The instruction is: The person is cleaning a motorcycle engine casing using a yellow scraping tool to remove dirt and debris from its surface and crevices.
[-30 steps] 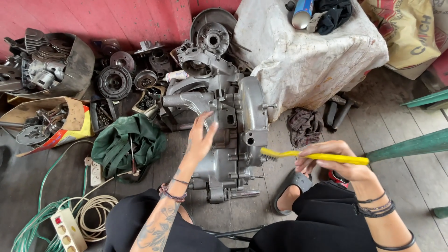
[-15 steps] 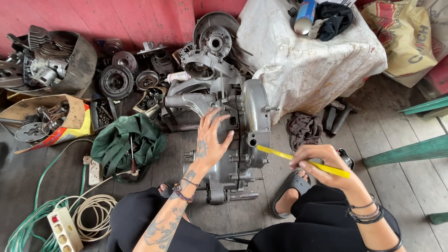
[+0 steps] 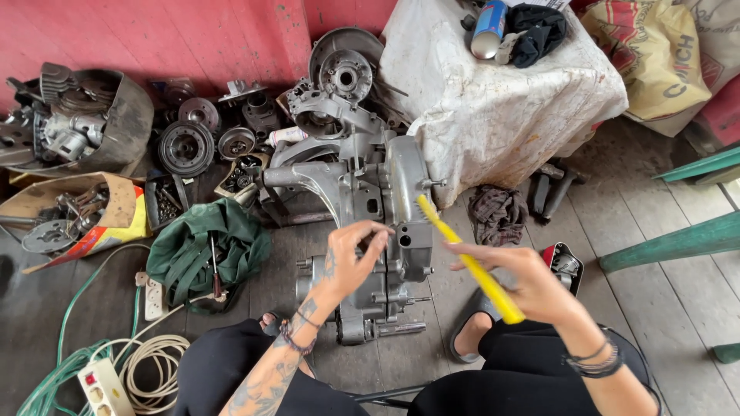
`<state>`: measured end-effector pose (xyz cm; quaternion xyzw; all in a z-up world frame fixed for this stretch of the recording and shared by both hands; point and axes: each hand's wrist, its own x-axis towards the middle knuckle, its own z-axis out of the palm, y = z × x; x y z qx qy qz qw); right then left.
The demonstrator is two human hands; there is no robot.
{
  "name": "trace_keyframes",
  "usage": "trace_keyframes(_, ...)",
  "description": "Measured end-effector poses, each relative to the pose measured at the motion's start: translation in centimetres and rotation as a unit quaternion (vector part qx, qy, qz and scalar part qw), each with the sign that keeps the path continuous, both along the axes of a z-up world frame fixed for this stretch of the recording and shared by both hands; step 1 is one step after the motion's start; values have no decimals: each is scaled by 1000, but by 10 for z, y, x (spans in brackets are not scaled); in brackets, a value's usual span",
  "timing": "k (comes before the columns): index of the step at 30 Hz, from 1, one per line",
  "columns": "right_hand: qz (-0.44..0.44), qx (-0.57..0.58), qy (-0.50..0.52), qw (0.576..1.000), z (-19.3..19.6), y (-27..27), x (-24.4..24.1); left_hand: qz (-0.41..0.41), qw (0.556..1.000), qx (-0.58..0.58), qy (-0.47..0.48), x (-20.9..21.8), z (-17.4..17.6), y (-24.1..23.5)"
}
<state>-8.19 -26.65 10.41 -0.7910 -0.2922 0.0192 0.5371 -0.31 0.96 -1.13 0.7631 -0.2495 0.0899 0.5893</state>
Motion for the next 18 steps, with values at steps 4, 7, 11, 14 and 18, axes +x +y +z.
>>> trace_keyframes(4,4,-171,-118,978,-7,36,-3,-81,990,-45,111,-25,30,-6)
trace_keyframes(7,47,-279,-207,936,-19,53,-5,-69,989,-29,127,-27,19,-8)
trace_keyframes(11,38,-330,-284,899,-34,59,0,-14,990,-33,136,-27,17,-7)
trace_keyframes(14,34,-344,-280,896,-30,61,2,0,990,-22,141,-28,13,-6)
trace_keyframes(18,33,-308,-260,914,-5,64,4,11,986,-39,160,-31,14,-3)
